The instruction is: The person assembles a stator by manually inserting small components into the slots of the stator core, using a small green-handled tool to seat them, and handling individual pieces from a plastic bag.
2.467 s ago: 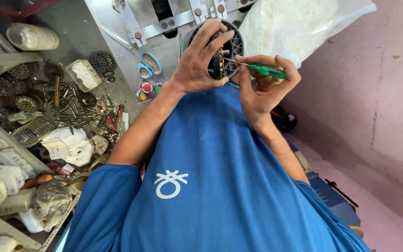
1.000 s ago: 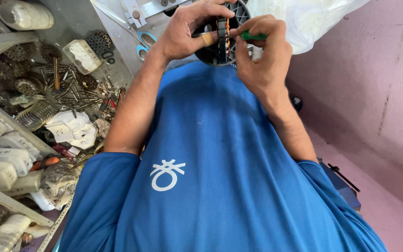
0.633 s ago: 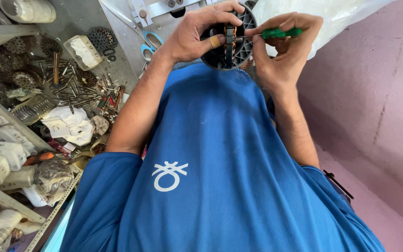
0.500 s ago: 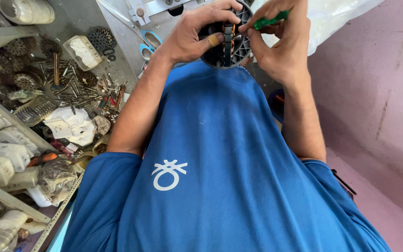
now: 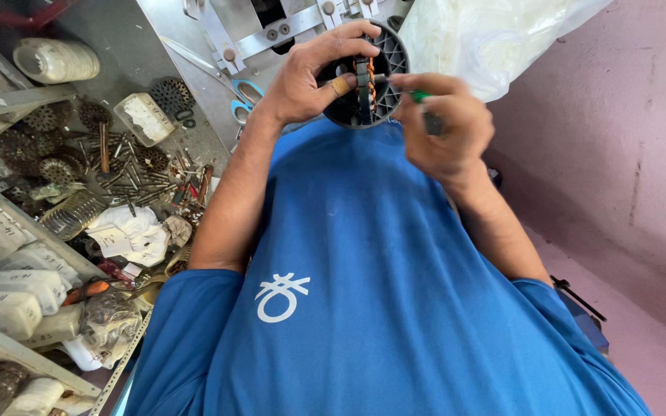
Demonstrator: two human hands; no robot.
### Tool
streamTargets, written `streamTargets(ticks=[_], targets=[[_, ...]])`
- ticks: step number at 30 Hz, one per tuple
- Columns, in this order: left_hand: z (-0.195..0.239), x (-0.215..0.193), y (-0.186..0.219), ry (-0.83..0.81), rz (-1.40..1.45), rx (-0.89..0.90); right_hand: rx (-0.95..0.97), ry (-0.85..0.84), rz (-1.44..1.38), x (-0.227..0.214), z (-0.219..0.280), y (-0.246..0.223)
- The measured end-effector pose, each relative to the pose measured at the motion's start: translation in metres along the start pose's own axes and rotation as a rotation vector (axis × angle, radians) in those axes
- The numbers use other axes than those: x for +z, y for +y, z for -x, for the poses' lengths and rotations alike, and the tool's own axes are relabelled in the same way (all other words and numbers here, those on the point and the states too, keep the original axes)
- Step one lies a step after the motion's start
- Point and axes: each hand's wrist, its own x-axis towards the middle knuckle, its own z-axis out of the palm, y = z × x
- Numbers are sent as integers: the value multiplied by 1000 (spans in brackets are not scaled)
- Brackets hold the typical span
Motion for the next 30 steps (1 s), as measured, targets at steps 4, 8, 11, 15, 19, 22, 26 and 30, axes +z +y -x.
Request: streamTargets(ticks=[4, 8, 11, 15, 19, 22, 26, 30], targets=[[1, 2, 0, 6, 12, -5, 300, 267, 105, -57, 10, 19], [-2, 2, 1, -1, 26, -8, 712, -198, 741, -94, 41, 76], [-2, 2, 3, -4, 28, 10, 547, -252, 729, -73, 69, 125], [-3, 2, 5, -9, 81, -37, 915, -159, 623, -42, 68, 155], [-3, 5, 3, -15, 106, -76, 843, -145, 551, -37, 68, 155], [-8, 6, 3, -35, 213, -111, 817, -110, 502, -38, 73, 158], [-13, 11, 24, -2, 307, -218, 688, -102, 406, -50, 75, 156], [-15, 31, 72, 252, -426, -79, 624, -80, 332, -68, 68, 141]])
